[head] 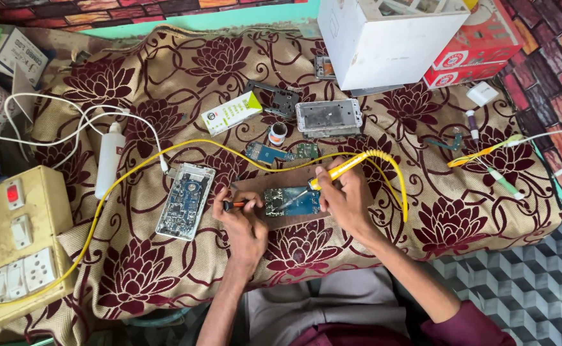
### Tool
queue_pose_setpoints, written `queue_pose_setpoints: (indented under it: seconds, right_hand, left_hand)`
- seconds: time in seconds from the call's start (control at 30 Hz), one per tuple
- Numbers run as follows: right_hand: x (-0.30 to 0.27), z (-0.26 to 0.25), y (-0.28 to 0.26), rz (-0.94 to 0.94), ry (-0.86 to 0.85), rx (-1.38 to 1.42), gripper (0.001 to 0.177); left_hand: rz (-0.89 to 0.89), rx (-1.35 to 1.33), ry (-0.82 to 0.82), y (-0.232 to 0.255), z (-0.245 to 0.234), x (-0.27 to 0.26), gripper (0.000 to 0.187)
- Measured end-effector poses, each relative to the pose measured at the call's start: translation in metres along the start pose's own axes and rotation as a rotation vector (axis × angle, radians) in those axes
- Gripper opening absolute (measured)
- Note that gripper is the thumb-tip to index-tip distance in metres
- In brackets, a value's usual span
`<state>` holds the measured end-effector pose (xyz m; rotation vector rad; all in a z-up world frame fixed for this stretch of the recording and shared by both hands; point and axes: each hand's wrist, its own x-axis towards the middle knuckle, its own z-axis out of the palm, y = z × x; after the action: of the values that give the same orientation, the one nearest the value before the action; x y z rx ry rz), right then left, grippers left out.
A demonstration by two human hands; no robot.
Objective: The person uses a soldering iron and a screwdriver to work on a small blue circuit board. They repeatedly apply the soldering iron to specific points on the board while holding it steady with the screwdriver.
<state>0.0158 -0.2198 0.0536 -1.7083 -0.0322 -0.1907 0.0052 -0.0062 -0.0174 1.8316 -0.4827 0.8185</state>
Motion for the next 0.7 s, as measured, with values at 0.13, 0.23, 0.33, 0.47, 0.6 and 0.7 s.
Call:
queue_pose_setpoints:
  seconds: [0.13, 0.23, 0.33, 0.47, 0.6, 0.7]
  right_hand:
    - [-0.012, -0.007, 0.002, 0.131, 0.094, 0.207, 0.028]
    - [-0.025, -0.026, 0.004, 0.299, 0.208, 0.397, 0.032]
    - [-0.037, -0.046, 0.004, 0.457, 0.324, 0.445, 0.033]
    - [-0.049, -0.065, 0.011, 0.31, 0.317, 0.545, 0.033]
    - [-0.054, -0.061, 0.031, -0.003, 0.293, 0.516, 0.028]
    - [-0.058, -0.056, 0.053, -0.331, 0.286, 0.395, 0.024]
  left_hand:
    - [0.054, 0.091, 0.008, 0.003, -0.002, 0.002, 0.087]
    - [-0.075, -0.04, 0.025, 0.003, 0.0, 0.001, 0.084]
    - [-0.059, 0.0, 0.026, 0.002, -0.002, -0.001, 0.08]
    - [-0.088, -0.043, 0.078, 0.004, -0.002, -0.004, 0.068]
    - [-0.033, 0.001, 0.093, 0.009, -0.006, -0.003, 0.052]
    - [-0.031, -0.016, 0.126, 0.01, -0.005, 0.0, 0.04]
